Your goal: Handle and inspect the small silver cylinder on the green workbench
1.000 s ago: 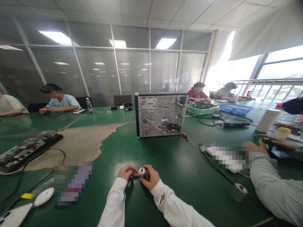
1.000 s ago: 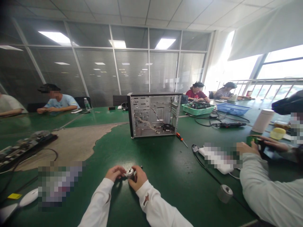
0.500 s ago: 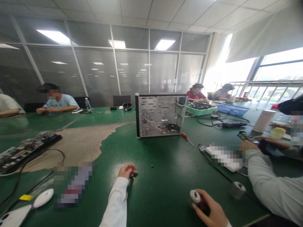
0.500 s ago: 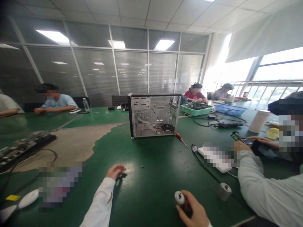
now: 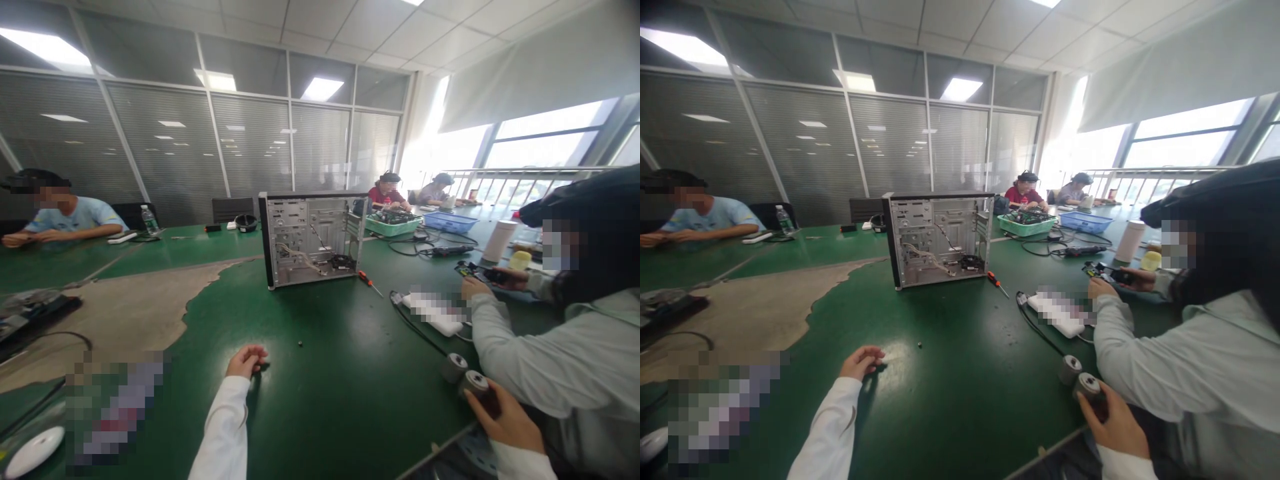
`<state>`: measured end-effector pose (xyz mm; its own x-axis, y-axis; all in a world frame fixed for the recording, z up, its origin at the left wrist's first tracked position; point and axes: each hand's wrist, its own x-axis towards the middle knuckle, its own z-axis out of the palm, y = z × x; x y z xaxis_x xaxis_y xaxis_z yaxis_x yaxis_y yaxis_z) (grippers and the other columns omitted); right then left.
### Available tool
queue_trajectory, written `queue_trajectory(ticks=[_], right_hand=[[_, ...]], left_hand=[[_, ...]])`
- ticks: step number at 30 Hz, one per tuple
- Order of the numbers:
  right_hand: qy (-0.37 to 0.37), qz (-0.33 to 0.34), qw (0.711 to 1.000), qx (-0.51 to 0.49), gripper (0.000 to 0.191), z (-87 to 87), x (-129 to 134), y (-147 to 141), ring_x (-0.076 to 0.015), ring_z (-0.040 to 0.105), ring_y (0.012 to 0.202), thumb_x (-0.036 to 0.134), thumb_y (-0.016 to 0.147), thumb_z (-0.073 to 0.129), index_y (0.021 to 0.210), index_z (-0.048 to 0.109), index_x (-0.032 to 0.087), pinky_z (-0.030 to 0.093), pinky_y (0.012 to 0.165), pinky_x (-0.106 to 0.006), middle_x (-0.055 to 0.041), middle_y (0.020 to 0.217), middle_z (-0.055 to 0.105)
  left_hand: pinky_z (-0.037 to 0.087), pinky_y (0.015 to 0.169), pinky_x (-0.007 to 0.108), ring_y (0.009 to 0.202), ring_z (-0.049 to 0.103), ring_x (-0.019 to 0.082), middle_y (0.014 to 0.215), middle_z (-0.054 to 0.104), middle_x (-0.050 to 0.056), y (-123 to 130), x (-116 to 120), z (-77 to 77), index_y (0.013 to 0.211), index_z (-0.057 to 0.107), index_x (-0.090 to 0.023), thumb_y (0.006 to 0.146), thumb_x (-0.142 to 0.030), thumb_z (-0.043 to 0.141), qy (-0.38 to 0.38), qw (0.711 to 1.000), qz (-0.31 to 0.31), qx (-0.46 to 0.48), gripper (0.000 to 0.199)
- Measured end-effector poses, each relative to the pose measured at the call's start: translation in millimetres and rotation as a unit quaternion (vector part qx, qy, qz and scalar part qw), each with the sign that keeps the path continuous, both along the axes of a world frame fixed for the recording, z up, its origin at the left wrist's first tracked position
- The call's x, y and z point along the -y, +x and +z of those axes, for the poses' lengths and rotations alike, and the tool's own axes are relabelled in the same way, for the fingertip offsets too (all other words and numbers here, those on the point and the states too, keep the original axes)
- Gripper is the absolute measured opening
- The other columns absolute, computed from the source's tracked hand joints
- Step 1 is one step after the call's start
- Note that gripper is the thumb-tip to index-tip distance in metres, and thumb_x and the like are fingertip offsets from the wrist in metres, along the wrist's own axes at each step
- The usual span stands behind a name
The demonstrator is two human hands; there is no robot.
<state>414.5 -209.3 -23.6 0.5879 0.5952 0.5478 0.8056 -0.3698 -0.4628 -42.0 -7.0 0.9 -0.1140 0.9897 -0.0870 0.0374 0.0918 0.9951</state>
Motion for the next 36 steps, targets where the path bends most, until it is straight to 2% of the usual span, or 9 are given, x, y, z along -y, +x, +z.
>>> queue_trajectory(ticks=[4,8,11,16,19,22,27,33,36], right_hand=[[0.022,-0.004,1.000,0.014,0.048,-6.2,-8.8,6.8,-0.0238,0.054,0.074,0.048,0.064,0.041,0.099,0.046,0.015,0.044,0.063,-0.035,-0.0089,0.085,0.054],[0.130,-0.013,0.988,0.083,0.044,0.2,-12.6,-15.1,-0.0262,0.050,0.083,0.036,0.065,0.048,0.101,0.047,0.012,0.041,0.069,-0.039,-0.0145,0.098,0.048],[0.135,0.136,0.978,0.088,0.035,10.3,-26.5,-60.3,-0.0221,0.049,0.086,0.028,0.067,0.048,0.100,0.048,0.016,0.041,0.073,-0.036,-0.0116,0.104,0.046],[-0.082,0.422,0.901,0.051,0.042,26.9,-78.0,-162.4,-0.0200,0.039,0.103,0.022,0.070,0.040,0.112,0.039,0.016,0.037,0.084,-0.033,-0.0106,0.113,0.041],[-0.140,0.476,0.864,0.087,0.049,36.1,-114.4,-206.9,-0.0211,0.036,0.106,0.019,0.070,0.040,0.118,0.034,0.020,0.033,0.085,-0.036,-0.0101,0.120,0.037],[-0.129,0.513,0.840,0.124,0.047,40.1,-147.0,-229.8,-0.0209,0.036,0.106,0.013,0.072,0.037,0.118,0.035,0.022,0.033,0.083,-0.037,-0.0093,0.122,0.035],[-0.070,0.544,0.828,0.118,0.031,32.0,-174.4,-240.3,-0.0161,0.044,0.092,0.008,0.075,0.033,0.095,0.054,0.019,0.038,0.077,-0.029,-0.0067,0.097,0.054],[-0.056,0.577,0.807,0.111,0.026,39.0,-149.4,-208.5,-0.0121,0.049,0.079,0.010,0.077,0.031,0.077,0.055,0.020,0.041,0.071,-0.024,-0.0033,0.083,0.056],[-0.035,0.501,0.861,0.081,0.024,47.5,-123.5,-155.4,-0.0129,0.050,0.081,0.014,0.077,0.031,0.084,0.053,0.020,0.041,0.073,-0.025,-0.0038,0.085,0.056]], left_hand=[[0.039,0.044,0.020,0.049,0.057,0.012,0.057,0.062,0.001,-0.6,0.3,-0.8,0.065,0.053,-0.015,0.048,-0.020,0.050,0.001,1.000,0.005,0.003,0.018],[0.040,0.043,0.019,0.049,0.057,0.012,0.057,0.062,0.002,-0.3,1.0,0.2,0.065,0.054,-0.014,0.049,-0.018,0.051,-0.002,1.000,0.000,0.018,0.017],[0.039,0.042,0.018,0.048,0.056,0.011,0.056,0.062,0.001,1.1,2.3,2.8,0.065,0.054,-0.014,0.050,-0.016,0.050,-0.005,1.000,0.005,0.016,0.015],[0.039,0.042,0.018,0.047,0.056,0.010,0.054,0.062,0.000,2.9,5.3,6.8,0.064,0.054,-0.015,0.052,-0.014,0.049,-0.005,1.000,0.012,0.008,0.013],[0.039,0.043,0.018,0.047,0.056,0.010,0.055,0.062,0.000,2.6,6.5,8.0,0.063,0.054,-0.014,0.052,-0.013,0.049,-0.007,1.000,0.014,0.007,0.012],[0.039,0.042,0.018,0.047,0.056,0.010,0.055,0.062,0.000,2.3,6.9,8.7,0.063,0.054,-0.014,0.052,-0.013,0.049,-0.006,1.000,0.014,0.012,0.013],[0.040,0.043,0.019,0.048,0.057,0.011,0.055,0.062,0.000,1.7,6.7,9.9,0.063,0.054,-0.014,0.053,-0.014,0.049,-0.010,1.000,0.015,0.019,0.012],[0.040,0.043,0.019,0.048,0.057,0.011,0.056,0.062,0.001,-0.1,2.8,7.7,0.064,0.054,-0.014,0.053,-0.015,0.049,-0.016,1.000,0.012,0.023,0.012],[0.039,0.042,0.018,0.048,0.056,0.010,0.056,0.062,0.001,-0.6,-0.7,4.1,0.065,0.054,-0.014,0.053,-0.015,0.050,-0.018,0.999,0.016,0.033,0.012]])
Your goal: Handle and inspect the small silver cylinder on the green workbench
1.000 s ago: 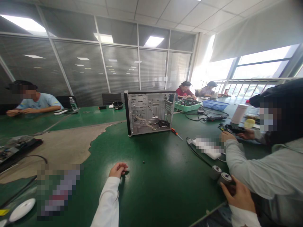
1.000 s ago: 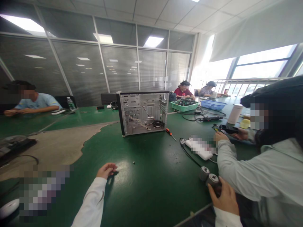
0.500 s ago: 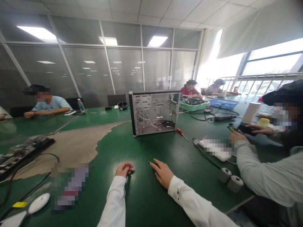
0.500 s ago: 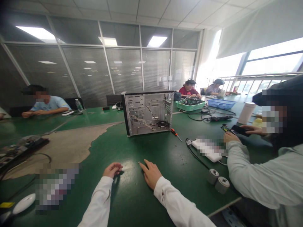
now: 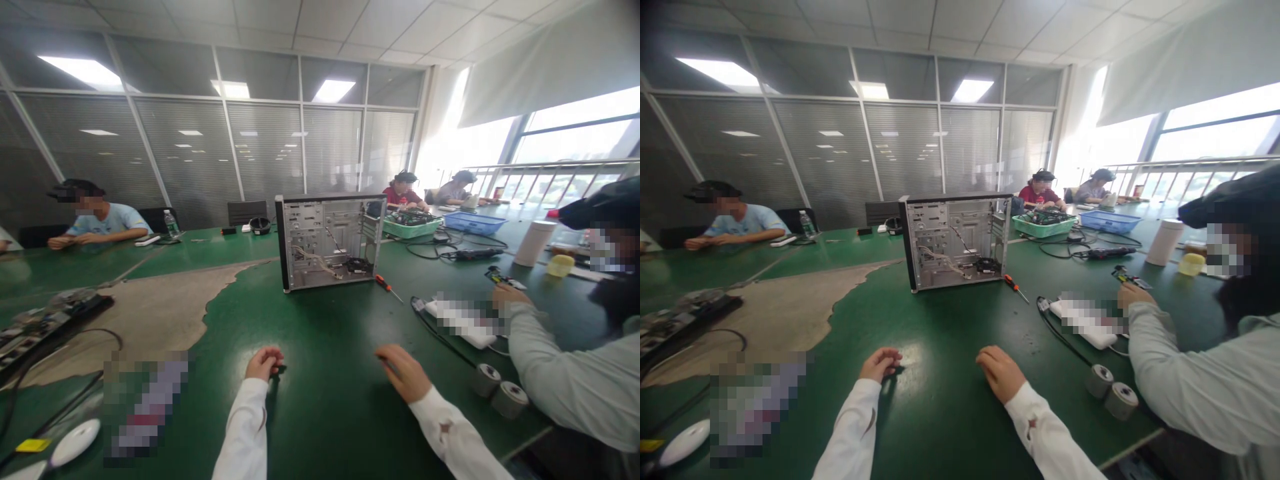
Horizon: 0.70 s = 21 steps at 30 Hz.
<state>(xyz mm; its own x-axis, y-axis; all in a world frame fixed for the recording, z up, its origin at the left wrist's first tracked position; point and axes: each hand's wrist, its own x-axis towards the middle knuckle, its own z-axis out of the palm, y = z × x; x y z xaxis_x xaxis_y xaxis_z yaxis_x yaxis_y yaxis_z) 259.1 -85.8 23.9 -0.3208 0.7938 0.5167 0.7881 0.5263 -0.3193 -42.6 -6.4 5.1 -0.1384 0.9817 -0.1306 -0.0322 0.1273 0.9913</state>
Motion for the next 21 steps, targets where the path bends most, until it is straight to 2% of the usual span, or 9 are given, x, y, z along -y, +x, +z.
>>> queue_trajectory(ticks=[3,5,6,8,10,12,17,21], right_hand=[[0.057,-0.195,0.978,-0.044,0.023,2.1,33.6,70.8,-0.0146,0.054,0.073,0.027,0.074,0.038,0.092,0.049,0.017,0.044,0.068,-0.028,-0.0056,0.084,0.057],[0.104,-0.347,0.931,-0.051,0.027,0.8,59.2,114.6,-0.0173,0.055,0.069,0.035,0.071,0.041,0.090,0.050,0.017,0.044,0.065,-0.030,-0.0061,0.082,0.058],[0.118,-0.401,0.908,-0.034,0.029,-0.2,71.7,132.5,-0.0189,0.055,0.067,0.038,0.069,0.040,0.088,0.051,0.018,0.044,0.062,-0.032,-0.0061,0.080,0.058],[0.144,-0.464,0.874,0.004,0.032,-2.0,93.2,157.3,-0.0224,0.054,0.064,0.042,0.069,0.036,0.086,0.052,0.020,0.043,0.057,-0.034,-0.0075,0.076,0.059],[0.157,-0.484,0.860,0.033,0.033,-4.1,106.8,168.5,-0.0244,0.054,0.064,0.043,0.069,0.033,0.085,0.052,0.020,0.042,0.057,-0.035,-0.0086,0.075,0.059],[0.155,-0.482,0.861,0.048,0.033,-6.9,111.5,170.5,-0.0244,0.054,0.064,0.042,0.070,0.032,0.085,0.051,0.020,0.042,0.059,-0.035,-0.0089,0.075,0.058],[0.133,-0.453,0.880,0.056,0.032,-13.7,104.2,167.7,-0.0215,0.055,0.065,0.039,0.070,0.034,0.085,0.053,0.018,0.043,0.060,-0.032,-0.0075,0.075,0.058],[0.141,-0.473,0.868,0.050,0.035,-12.7,104.3,165.3,-0.0201,0.055,0.064,0.040,0.069,0.034,0.084,0.054,0.016,0.043,0.057,-0.030,-0.0066,0.074,0.058]], left_hand=[[0.039,0.042,0.018,0.049,0.056,0.010,0.056,0.062,0.001,0.6,-3.2,-2.6,0.064,0.054,-0.014,0.054,-0.015,0.049,0.001,1.000,0.002,0.007,0.012],[0.039,0.042,0.018,0.049,0.056,0.010,0.056,0.062,0.000,1.5,-4.6,-3.0,0.064,0.054,-0.014,0.054,-0.015,0.049,0.004,1.000,0.001,0.001,0.012],[0.038,0.042,0.018,0.049,0.056,0.010,0.056,0.062,0.000,2.0,-5.0,-2.9,0.064,0.054,-0.015,0.054,-0.015,0.049,0.005,1.000,0.001,-0.004,0.011],[0.038,0.041,0.018,0.049,0.055,0.010,0.057,0.062,0.000,2.9,-5.2,-2.2,0.064,0.054,-0.015,0.054,-0.015,0.049,0.006,1.000,-0.001,-0.016,0.011],[0.038,0.042,0.018,0.048,0.055,0.010,0.057,0.062,0.000,3.2,-4.8,-1.6,0.063,0.054,-0.015,0.053,-0.016,0.049,0.006,1.000,-0.003,-0.020,0.011],[0.038,0.043,0.018,0.049,0.055,0.010,0.057,0.062,0.000,3.1,-3.9,-1.3,0.063,0.054,-0.015,0.052,-0.017,0.049,0.006,1.000,-0.005,-0.016,0.012],[0.039,0.046,0.021,0.049,0.055,0.011,0.057,0.062,0.001,1.4,-0.6,-1.4,0.064,0.054,-0.015,0.049,-0.021,0.051,0.013,1.000,-0.010,-0.011,0.016],[0.040,0.047,0.022,0.050,0.055,0.012,0.057,0.062,0.001,1.0,1.5,-1.6,0.064,0.054,-0.016,0.048,-0.022,0.052,0.020,1.000,-0.012,-0.008,0.017]])
